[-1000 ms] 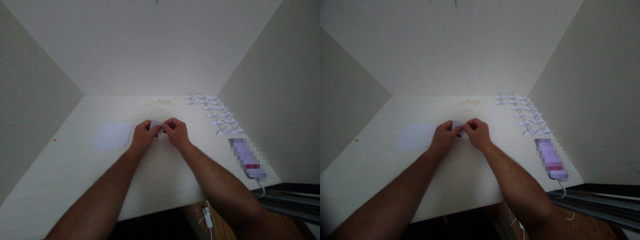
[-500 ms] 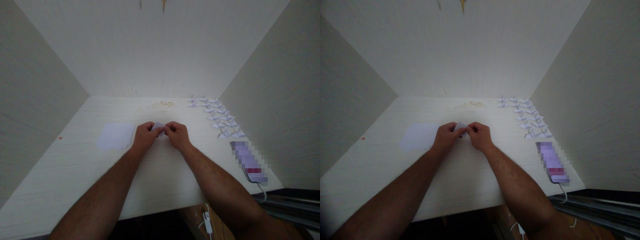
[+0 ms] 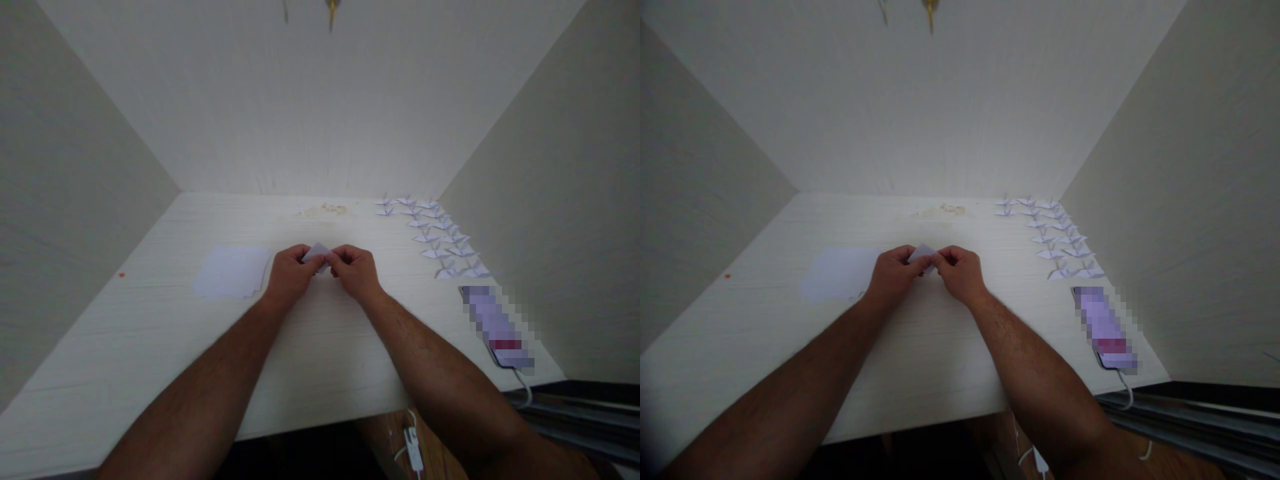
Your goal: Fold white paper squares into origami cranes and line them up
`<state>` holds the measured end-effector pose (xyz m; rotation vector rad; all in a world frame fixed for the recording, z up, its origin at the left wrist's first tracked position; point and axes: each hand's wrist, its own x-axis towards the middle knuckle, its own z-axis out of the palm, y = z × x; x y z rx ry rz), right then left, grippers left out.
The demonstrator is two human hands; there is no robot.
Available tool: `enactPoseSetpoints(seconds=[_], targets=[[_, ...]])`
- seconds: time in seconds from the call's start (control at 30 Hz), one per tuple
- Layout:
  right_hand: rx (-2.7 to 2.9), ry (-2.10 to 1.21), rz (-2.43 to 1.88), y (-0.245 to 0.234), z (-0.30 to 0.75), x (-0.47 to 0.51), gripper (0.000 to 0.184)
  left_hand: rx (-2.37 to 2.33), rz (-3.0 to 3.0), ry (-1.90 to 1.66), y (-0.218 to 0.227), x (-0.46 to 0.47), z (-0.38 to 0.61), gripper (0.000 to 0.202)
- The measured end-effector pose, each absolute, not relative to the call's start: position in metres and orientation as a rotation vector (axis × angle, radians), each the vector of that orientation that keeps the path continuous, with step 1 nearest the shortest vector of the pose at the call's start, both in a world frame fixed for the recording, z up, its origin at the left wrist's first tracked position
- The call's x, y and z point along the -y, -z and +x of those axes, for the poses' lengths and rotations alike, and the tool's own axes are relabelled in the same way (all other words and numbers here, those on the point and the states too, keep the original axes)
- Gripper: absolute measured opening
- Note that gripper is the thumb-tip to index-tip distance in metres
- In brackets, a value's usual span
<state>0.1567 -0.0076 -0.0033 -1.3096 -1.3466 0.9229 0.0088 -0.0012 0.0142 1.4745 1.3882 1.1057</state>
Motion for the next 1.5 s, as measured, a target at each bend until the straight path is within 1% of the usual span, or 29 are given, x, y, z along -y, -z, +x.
enactPoseSetpoints(seconds=[0.13, 0.23, 0.43, 0.57, 0.67, 0.8, 0.93, 1.13, 1.37, 1.5], targets=[[1.329, -0.955, -1.297, 0.003, 0.157, 0.007, 0.020, -1.396, 1.518, -1.101, -0.014, 0.001, 0.009, 0.027], [1.313, -0.973, -1.288, 0.004, 0.158, 0.007, 0.020, -1.388, 1.512, -1.101, -0.015, 0.001, 0.008, 0.026], [1.267, -1.023, -1.264, 0.003, 0.157, 0.006, 0.023, -1.387, 1.368, -1.121, -0.015, 0.001, 0.008, 0.025], [1.199, -1.044, -1.226, 0.004, 0.157, 0.004, 0.023, -1.255, 1.154, -1.198, -0.005, -0.003, 0.009, 0.030], [1.142, -1.051, -1.212, 0.004, 0.159, 0.002, 0.024, -1.156, 1.021, -1.240, -0.001, -0.007, 0.009, 0.029], [1.218, -1.103, -1.252, 0.003, 0.159, 0.004, 0.025, -1.180, 1.051, -1.335, 0.001, -0.010, 0.007, 0.025], [1.324, -1.110, -1.265, 0.003, 0.157, 0.007, 0.021, -1.225, 1.092, -1.423, 0.004, -0.010, 0.007, 0.024], [1.238, -1.064, -1.264, 0.002, 0.158, 0.007, 0.020, -1.174, 1.103, -1.309, 0.002, -0.006, 0.011, 0.032], [1.182, -1.106, -1.208, 0.000, 0.157, 0.007, 0.022, -1.259, 1.172, -1.307, -0.012, 0.001, 0.013, 0.029], [1.209, -1.144, -1.204, 0.002, 0.158, 0.007, 0.023, -1.248, 1.231, -1.275, -0.012, 0.000, 0.010, 0.027]])
